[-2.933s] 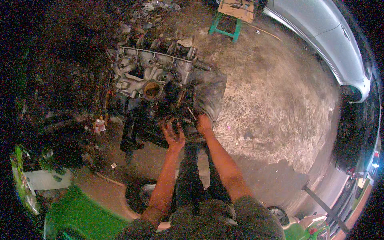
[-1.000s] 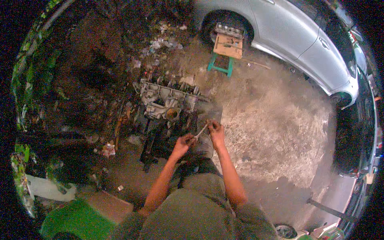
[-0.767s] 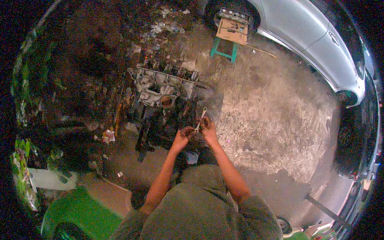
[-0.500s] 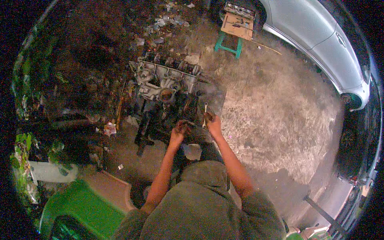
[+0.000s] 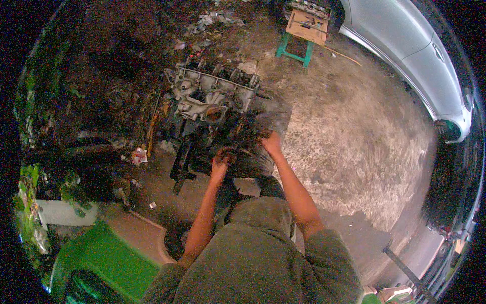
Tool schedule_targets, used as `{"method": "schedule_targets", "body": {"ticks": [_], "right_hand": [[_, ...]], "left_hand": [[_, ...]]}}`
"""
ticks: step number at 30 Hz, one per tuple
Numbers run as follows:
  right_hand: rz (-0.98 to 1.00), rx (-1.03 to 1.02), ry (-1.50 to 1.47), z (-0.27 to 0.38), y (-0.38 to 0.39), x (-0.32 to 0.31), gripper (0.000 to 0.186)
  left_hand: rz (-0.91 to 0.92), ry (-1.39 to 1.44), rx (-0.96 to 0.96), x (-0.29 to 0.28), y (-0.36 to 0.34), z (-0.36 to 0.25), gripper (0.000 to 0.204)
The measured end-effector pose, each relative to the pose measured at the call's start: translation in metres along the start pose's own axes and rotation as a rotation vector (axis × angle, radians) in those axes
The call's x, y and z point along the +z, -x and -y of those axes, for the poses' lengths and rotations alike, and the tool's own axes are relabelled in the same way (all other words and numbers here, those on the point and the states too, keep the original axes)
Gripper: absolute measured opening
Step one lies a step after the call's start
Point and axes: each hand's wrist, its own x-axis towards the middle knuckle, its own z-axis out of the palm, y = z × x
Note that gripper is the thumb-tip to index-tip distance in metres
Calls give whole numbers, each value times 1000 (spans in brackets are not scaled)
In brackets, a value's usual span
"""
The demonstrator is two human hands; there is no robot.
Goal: The person uses a wrench to loosen and remove bolts from a car engine block placed on the ground. They repeatedly turn the wrench, remove bolts, and place them on a nearby cardboard box. The person continues this process across multiple bolt locations on the engine.
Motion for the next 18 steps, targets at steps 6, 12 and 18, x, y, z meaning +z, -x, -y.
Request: {"method": "schedule_targets", "body": {"ticks": [6, 12, 18], "right_hand": [[-57, -39, -275, -25, -30, 10, 17], [-202, 131, -329, -93, -74, 37, 23], [-122, 96, -153, -128, -107, 42, 34]], "left_hand": [[11, 53, 30, 1, -9, 4, 23], [6, -56, 58, -5, -18, -5, 22], [13, -57, 23, -3, -20, -1, 22]]}}
